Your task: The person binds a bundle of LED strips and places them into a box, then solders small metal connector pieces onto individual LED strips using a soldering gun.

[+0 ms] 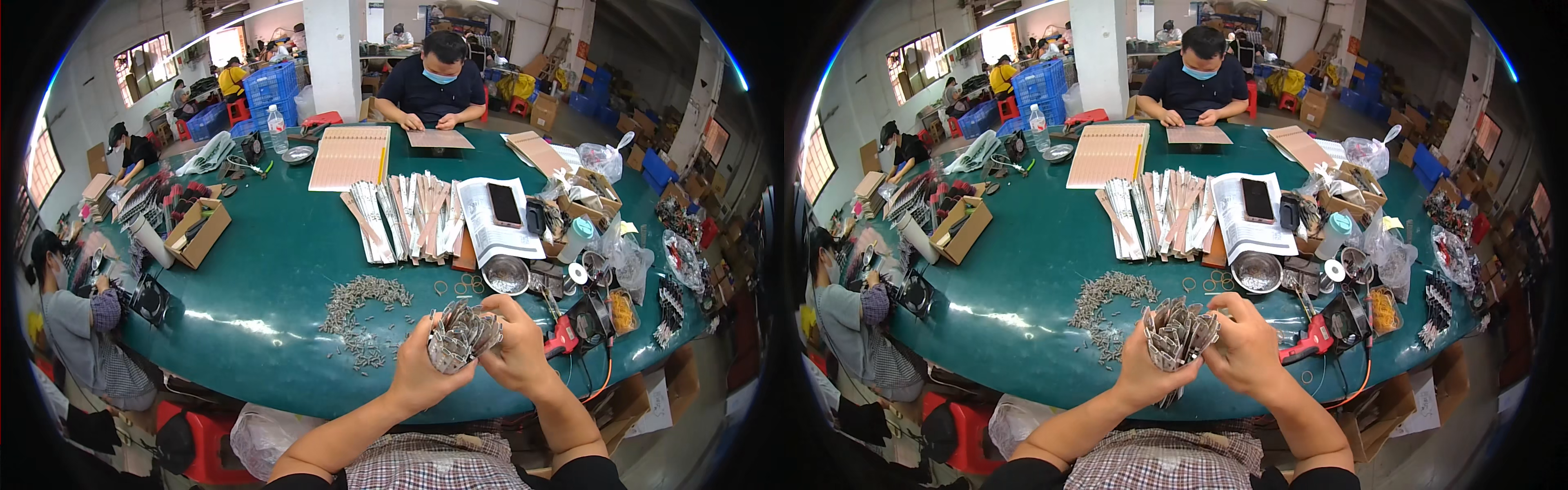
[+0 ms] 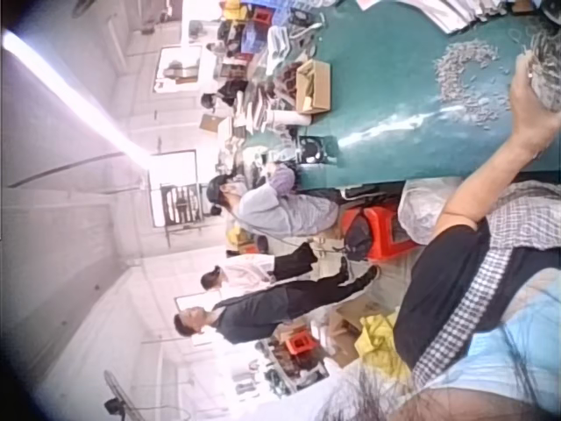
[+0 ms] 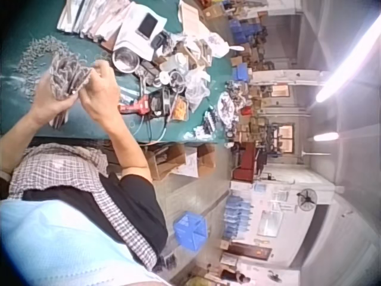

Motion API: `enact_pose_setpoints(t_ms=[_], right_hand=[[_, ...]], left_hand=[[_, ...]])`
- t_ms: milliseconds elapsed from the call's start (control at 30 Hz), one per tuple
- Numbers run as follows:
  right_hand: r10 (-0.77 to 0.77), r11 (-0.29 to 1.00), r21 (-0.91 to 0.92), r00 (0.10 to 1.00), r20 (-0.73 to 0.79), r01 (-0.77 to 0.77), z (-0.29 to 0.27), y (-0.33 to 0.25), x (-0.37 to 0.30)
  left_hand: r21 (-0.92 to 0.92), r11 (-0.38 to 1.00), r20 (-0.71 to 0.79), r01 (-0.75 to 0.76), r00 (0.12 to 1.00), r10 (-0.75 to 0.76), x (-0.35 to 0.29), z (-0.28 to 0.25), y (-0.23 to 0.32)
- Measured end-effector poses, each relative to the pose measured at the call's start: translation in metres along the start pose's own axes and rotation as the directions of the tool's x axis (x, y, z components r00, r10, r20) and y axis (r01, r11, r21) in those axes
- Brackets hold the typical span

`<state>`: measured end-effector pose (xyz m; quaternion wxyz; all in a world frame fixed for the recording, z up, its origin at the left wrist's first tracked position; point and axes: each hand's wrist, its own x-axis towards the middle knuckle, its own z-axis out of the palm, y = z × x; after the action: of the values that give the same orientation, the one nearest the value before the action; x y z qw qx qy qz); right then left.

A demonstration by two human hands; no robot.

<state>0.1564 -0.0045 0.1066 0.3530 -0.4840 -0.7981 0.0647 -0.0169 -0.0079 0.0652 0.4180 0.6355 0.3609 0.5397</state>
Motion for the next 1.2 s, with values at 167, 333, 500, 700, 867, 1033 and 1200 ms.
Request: enact_pose_setpoints(t_ms=[167, 333, 500, 700, 867, 1033, 1200], right_hand=[[-0.082, 0.994, -0.078, 0.996, -0.023, 0.080, 0.002, 0.002, -0.003], [-0.023, 0.999, -0.036, 1.000, 0.019, 0.024, 0.008, 0.010, -0.007], [-0.032, 0.992, 0.119, 0.999, -0.010, 0.033, 0.020, 0.019, -0.010], [0.116, 0.871, 0.479, 0.993, 0.013, -0.108, 0.032, 0.024, -0.015], [0.222, 0.741, 0.633, 0.971, 0.082, -0.224, 0.044, 0.038, -0.017], [0.611, 0.593, 0.599, 0.785, 0.102, -0.539, 0.065, 0.086, -0.008], [0.399, 0.905, 0.200, 0.912, -0.094, -0.375, 0.089, 0.136, 0.010]], left_hand=[[-0.060, 0.998, -0.046, 0.026, 0.999, -0.029, 0.000, -0.001, -0.003], [-0.002, 0.998, 0.048, 0.062, 0.997, -0.062, 0.003, -0.010, -0.008], [-0.099, 0.990, 0.067, 0.104, 0.993, -0.097, 0.001, -0.010, -0.012], [-0.136, 0.982, 0.042, 0.133, 0.991, -0.129, -0.003, -0.011, -0.020], [-0.087, 0.988, 0.059, 0.130, 0.990, -0.125, -0.007, -0.012, -0.024], [0.073, 0.977, 0.100, -0.200, 0.976, 0.192, -0.005, -0.039, -0.004], [-0.410, 0.912, 0.104, 0.019, 0.994, 0.027, 0.007, -0.060, 0.017]])
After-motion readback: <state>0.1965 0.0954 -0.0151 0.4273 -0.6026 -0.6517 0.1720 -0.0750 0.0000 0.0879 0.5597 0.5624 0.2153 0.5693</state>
